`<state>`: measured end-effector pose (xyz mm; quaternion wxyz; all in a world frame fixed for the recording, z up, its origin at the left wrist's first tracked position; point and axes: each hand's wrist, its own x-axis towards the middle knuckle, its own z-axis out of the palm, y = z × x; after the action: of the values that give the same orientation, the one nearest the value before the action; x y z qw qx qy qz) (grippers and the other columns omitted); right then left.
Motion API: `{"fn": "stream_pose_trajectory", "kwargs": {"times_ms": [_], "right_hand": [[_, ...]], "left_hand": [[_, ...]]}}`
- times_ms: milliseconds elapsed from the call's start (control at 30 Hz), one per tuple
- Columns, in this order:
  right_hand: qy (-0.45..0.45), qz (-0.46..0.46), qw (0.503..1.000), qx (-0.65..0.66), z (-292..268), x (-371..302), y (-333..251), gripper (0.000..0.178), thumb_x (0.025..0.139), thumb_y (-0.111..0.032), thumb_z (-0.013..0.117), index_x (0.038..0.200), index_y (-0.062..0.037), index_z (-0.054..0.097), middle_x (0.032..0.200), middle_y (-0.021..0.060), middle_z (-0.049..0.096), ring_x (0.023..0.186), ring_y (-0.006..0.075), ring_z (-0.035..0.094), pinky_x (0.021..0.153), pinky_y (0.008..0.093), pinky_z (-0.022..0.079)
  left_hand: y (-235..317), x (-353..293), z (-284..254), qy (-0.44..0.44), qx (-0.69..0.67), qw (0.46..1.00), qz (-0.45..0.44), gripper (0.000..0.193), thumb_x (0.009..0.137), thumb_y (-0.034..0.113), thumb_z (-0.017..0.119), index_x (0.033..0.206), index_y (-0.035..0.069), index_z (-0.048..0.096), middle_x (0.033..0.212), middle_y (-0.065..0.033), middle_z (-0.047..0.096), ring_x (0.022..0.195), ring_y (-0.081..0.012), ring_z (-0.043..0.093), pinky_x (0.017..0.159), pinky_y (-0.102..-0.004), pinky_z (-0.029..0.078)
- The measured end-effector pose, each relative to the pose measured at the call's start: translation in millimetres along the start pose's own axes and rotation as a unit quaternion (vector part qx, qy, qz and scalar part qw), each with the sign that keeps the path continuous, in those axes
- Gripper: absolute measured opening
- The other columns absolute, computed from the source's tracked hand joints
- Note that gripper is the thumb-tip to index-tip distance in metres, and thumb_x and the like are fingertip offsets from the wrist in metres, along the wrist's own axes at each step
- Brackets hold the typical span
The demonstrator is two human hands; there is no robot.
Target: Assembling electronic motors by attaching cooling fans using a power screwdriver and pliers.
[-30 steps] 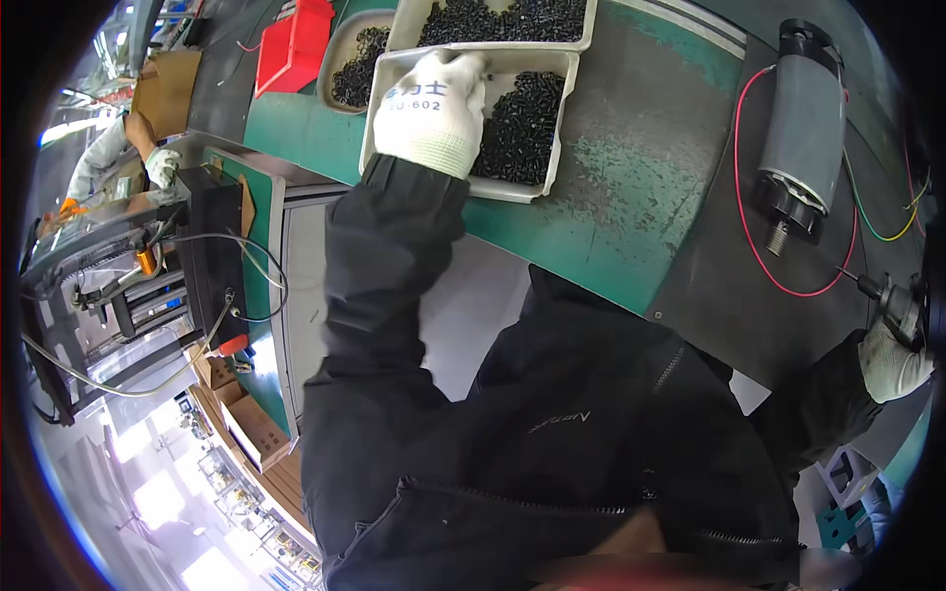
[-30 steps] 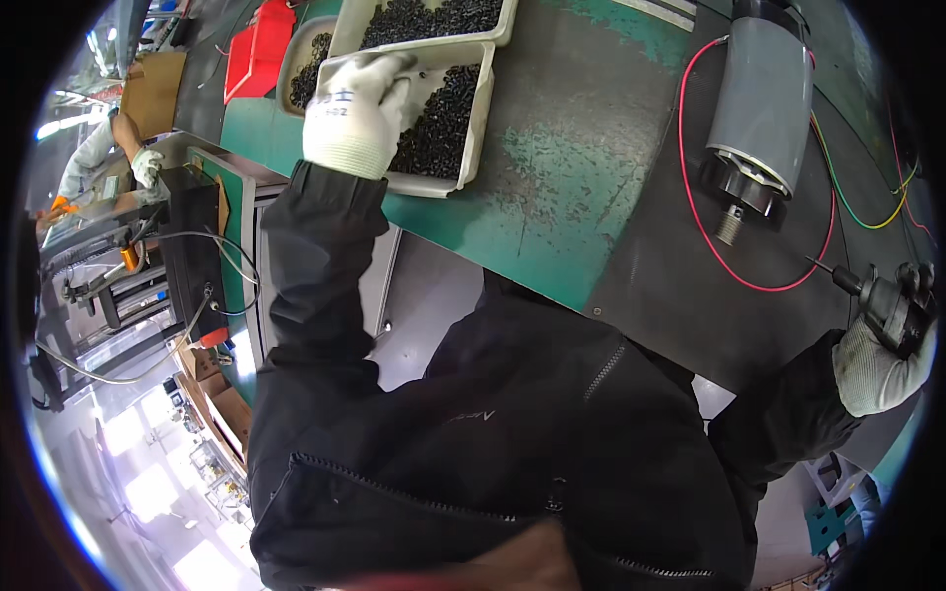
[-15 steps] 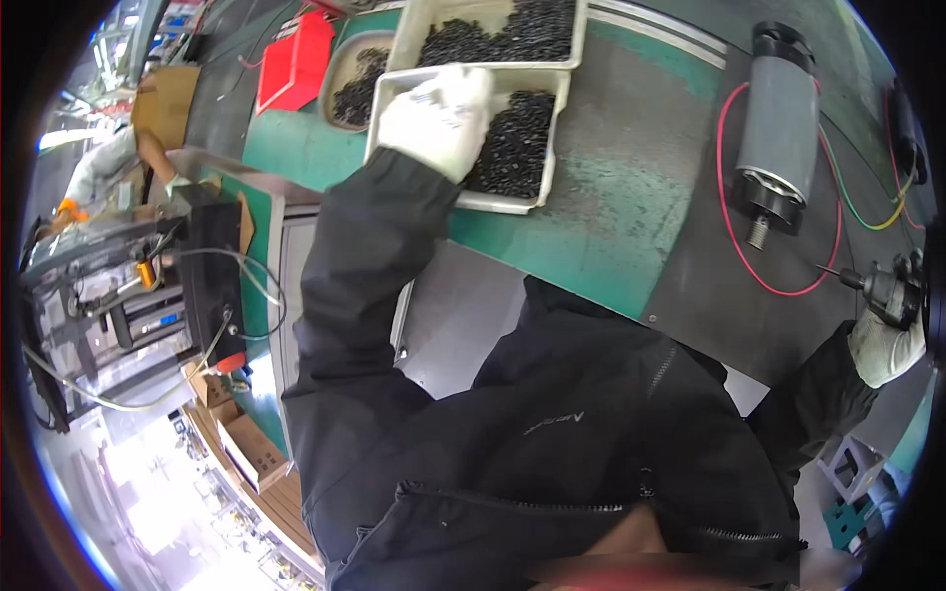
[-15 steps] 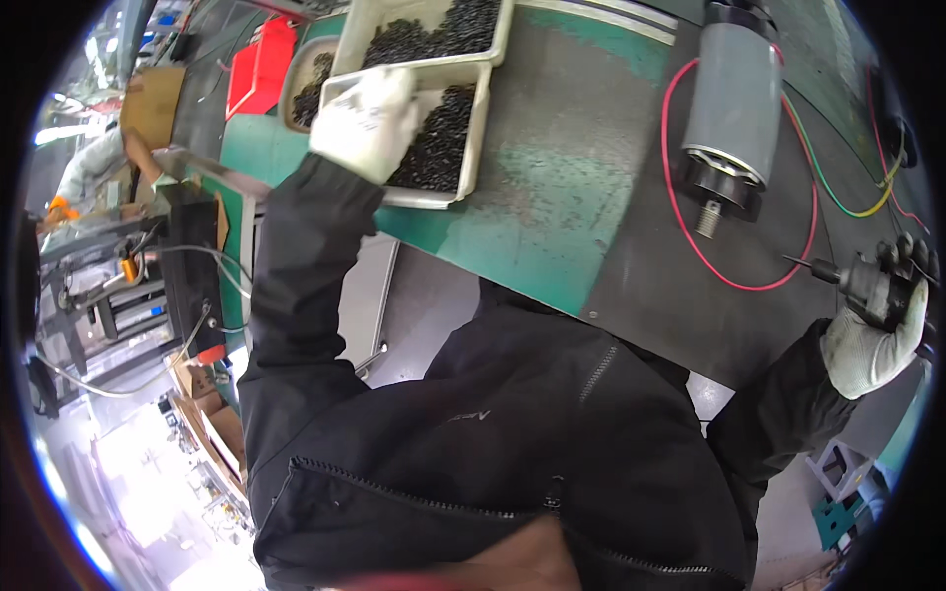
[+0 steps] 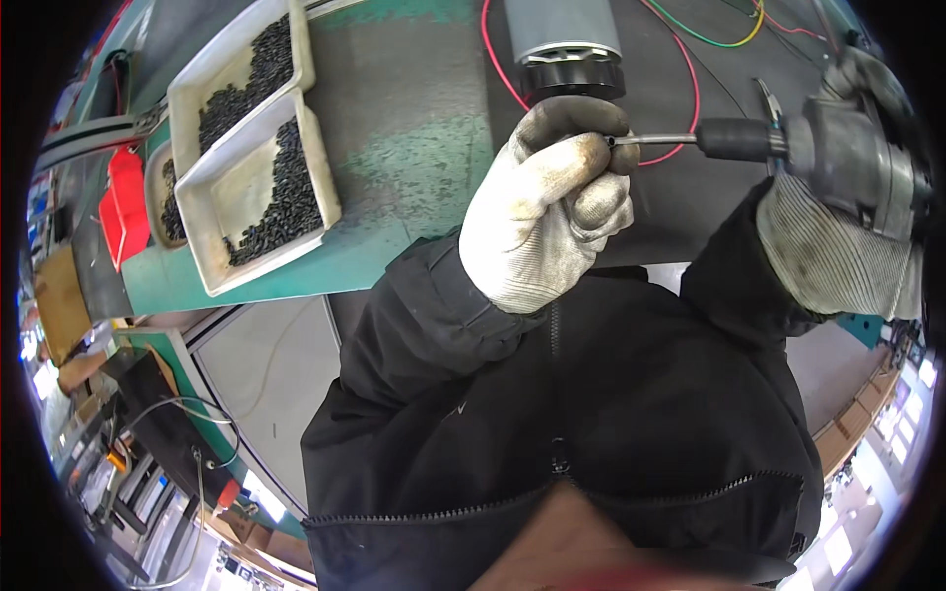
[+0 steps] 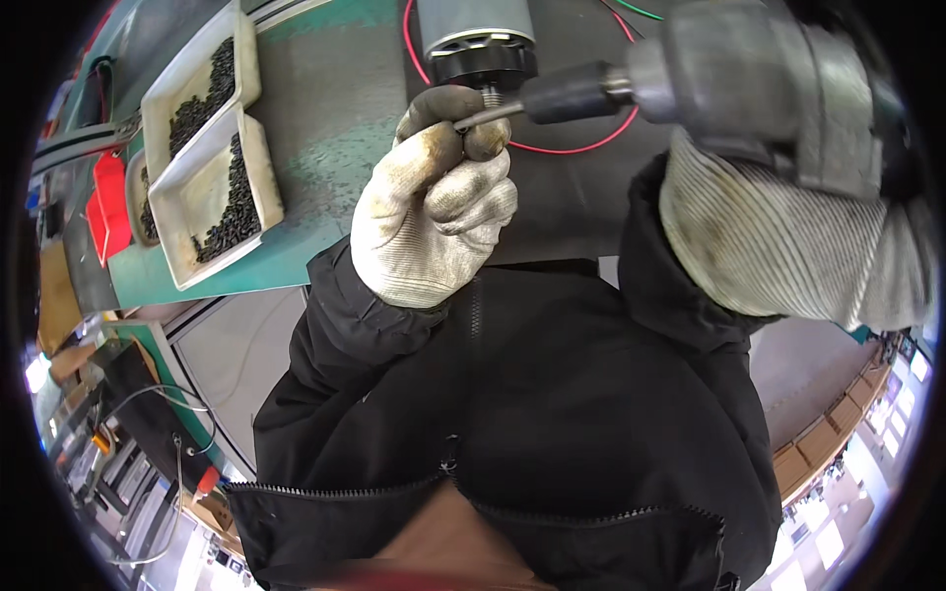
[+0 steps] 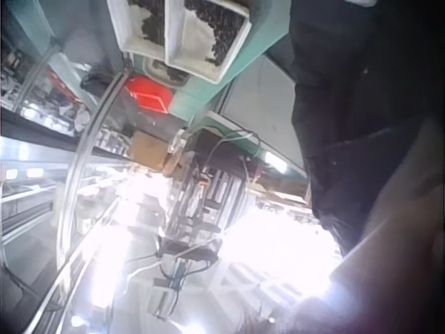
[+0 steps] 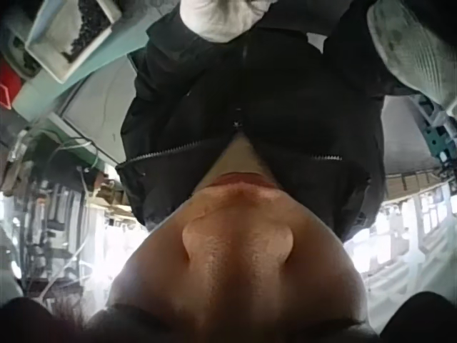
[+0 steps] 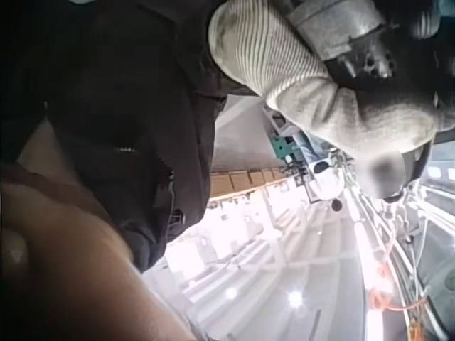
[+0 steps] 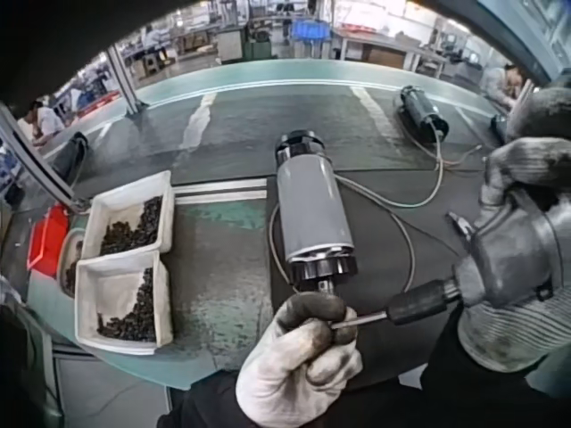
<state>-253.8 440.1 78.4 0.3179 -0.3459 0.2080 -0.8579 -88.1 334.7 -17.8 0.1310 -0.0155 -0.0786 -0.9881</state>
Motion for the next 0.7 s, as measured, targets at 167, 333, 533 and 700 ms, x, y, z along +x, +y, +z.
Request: {"fn": "stream_pose_trajectory", "kwargs": {"times_ms": [167, 333, 533, 700], "right_hand": [[0.007, 0.006, 1.000, -0.022, -3, -6, -6, 0.027, 0.085, -0.015, 0.059, 0.108, -0.0024, 0.052, 0.101, 0.0085, 0.052, 0.085, 0.0164, 0.051, 0.072, 0.0289, 0.046], [0.009, 0.026, 0.999, -0.021, -7, -4, 2, 0.024, 0.085, -0.019, 0.059, 0.103, -0.0053, 0.053, 0.097, 0.0043, 0.051, 0.081, 0.0141, 0.050, 0.067, 0.0257, 0.046], [0.084, -0.062, 0.979, -0.172, -25, 2, 11, 0.040, 0.087, -0.025, 0.055, 0.115, 0.0037, 0.051, 0.112, 0.0183, 0.052, 0.091, 0.0263, 0.055, 0.078, 0.0409, 0.051], [-0.009, -0.182, 0.940, -0.290, -23, 14, 47, 0.041, 0.091, -0.010, 0.056, 0.130, -0.0045, 0.043, 0.112, 0.0074, 0.054, 0.096, 0.0173, 0.053, 0.076, 0.0252, 0.047]], "left_hand": [[-7, 2, 10, 0.054, 0.012, 0.998, 0.000, 0.027, 0.098, 0.017, 0.051, 0.120, 0.003, 0.056, 0.102, -0.0104, 0.064, 0.051, -0.0020, 0.036, 0.051, -0.0167, 0.033], [-10, -3, 27, 0.206, 0.237, 0.949, -0.020, 0.027, 0.099, 0.030, 0.052, 0.103, 0.004, 0.059, 0.082, -0.0059, 0.061, 0.044, -0.0044, 0.034, 0.049, -0.0221, 0.035], [-10, -2, -9, 0.154, 0.026, 0.975, -0.160, 0.040, 0.101, 0.045, 0.042, 0.112, 0.008, 0.054, 0.093, -0.0071, 0.062, 0.058, -0.0106, 0.048, 0.057, -0.0248, 0.041], [-9, 17, -37, 0.138, 0.031, 0.986, -0.088, 0.035, 0.097, 0.035, 0.054, 0.117, 0.007, 0.052, 0.111, -0.0106, 0.061, 0.085, -0.0132, 0.057, 0.069, -0.0266, 0.049]]}}
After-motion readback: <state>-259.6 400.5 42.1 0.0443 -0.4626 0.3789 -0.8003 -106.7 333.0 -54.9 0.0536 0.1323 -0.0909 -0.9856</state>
